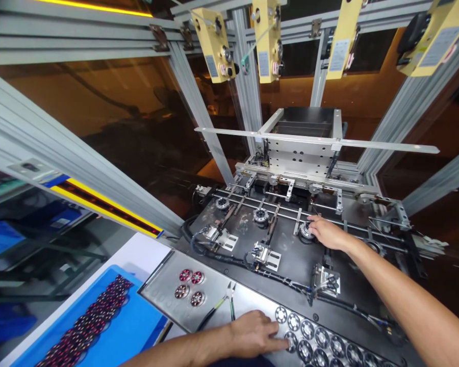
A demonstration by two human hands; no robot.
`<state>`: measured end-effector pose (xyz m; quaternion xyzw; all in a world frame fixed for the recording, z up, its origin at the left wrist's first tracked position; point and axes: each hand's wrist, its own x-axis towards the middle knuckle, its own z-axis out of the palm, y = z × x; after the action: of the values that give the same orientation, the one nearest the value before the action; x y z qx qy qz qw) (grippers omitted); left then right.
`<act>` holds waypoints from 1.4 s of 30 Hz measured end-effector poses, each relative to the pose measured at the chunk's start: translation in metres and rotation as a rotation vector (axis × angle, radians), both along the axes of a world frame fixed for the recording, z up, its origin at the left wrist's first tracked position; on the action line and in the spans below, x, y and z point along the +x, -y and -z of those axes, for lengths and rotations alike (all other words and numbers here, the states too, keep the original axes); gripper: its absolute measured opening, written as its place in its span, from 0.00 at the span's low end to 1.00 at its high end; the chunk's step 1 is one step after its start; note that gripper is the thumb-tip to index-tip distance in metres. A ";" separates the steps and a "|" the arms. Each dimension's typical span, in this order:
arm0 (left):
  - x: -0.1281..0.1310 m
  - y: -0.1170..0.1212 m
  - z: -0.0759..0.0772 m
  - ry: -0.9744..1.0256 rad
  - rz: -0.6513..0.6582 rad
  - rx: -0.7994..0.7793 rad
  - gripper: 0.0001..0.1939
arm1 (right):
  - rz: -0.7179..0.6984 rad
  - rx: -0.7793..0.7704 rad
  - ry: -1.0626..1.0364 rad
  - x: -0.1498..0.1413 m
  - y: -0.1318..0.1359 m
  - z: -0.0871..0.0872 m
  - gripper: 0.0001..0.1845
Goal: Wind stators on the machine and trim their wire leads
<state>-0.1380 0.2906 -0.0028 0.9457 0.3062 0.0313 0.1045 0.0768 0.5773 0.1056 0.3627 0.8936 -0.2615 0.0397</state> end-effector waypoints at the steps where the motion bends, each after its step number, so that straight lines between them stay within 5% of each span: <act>1: 0.001 0.001 0.000 0.002 0.010 0.007 0.16 | 0.003 0.003 0.009 -0.001 0.000 0.001 0.11; 19: -0.008 0.010 0.010 0.017 -0.153 -0.152 0.18 | 0.107 0.066 0.089 -0.017 0.005 0.008 0.11; 22: -0.012 0.010 -0.008 0.102 -0.229 -0.192 0.17 | 0.150 0.139 0.035 -0.017 0.013 -0.013 0.10; 25: -0.025 0.012 -0.048 0.254 -0.387 -0.223 0.13 | 0.195 0.249 -0.080 -0.019 0.047 -0.048 0.12; 29: -0.046 0.019 -0.115 0.493 -0.510 -0.251 0.13 | -0.050 0.197 -0.270 -0.034 0.146 -0.088 0.25; 32: -0.050 0.025 -0.148 0.697 -0.486 -0.278 0.17 | -0.283 0.037 -0.525 -0.048 0.218 -0.092 0.31; 38: -0.031 0.039 -0.150 1.296 -0.501 -0.511 0.26 | -0.141 0.158 -0.803 -0.051 0.265 -0.061 0.35; 42: -0.029 0.045 -0.145 1.267 -0.519 -0.447 0.19 | -0.087 -0.042 -0.659 -0.040 0.262 -0.081 0.25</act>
<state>-0.1666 0.2458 0.1426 0.5986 0.4007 0.5343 0.4423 0.0368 0.3153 0.1869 0.2194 0.8673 -0.3814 -0.2330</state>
